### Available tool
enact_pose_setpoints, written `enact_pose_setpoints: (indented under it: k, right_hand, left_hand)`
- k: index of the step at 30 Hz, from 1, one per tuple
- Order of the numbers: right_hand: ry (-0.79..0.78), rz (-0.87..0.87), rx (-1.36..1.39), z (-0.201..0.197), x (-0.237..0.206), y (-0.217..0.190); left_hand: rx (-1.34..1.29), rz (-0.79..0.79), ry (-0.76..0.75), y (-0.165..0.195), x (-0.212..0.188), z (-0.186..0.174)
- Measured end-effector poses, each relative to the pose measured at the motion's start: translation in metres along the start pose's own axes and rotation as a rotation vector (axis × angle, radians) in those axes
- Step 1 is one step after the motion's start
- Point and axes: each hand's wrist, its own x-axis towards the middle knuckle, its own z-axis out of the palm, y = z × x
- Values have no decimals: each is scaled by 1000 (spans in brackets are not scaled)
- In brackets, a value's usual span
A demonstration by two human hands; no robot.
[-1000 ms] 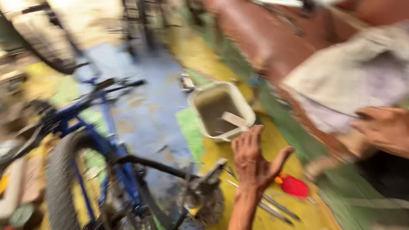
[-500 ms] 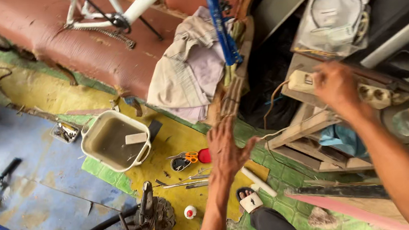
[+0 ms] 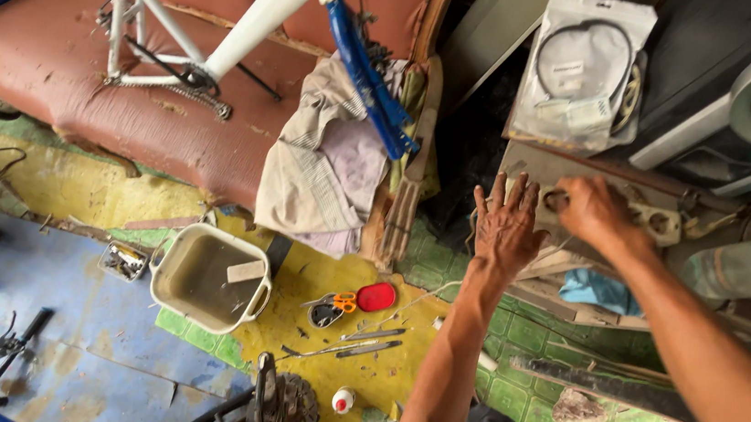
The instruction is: The person uses a T-handle wrench to tighten a bolt on the rear hub of a bicycle wheel mounted on a stand. They repeatedly apply lubricant from a small bottle to the hub area and continue tightening. The person then wipes their hands on a cloth.
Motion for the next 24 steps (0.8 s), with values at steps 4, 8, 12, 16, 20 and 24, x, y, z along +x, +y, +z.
enact_pose_setpoints:
  k: [4,8,12,16,20,24]
  right_hand:
    - [-10,64,21,1,-8,-10]
    - [-69,92,98,0,-14,-17]
    - [-48,45,154,-1,-16,-17]
    - [-104,73,171,-4,-12,-19]
    - [-138,55,151,-9,-12,-21]
    - [-163,81,145,-10,-11,-23]
  left_hand:
    - [21,9,-101,-2,27,4]
    - [-68,-17,-180,-13,31,9]
    - [-89,-37,-296,-14,36,10]
    - [-123,-55,-280,-11,35,11]
    - [-84,-69,-307,-10,35,14]
    - [-76,-62,-241,-10,33,18]
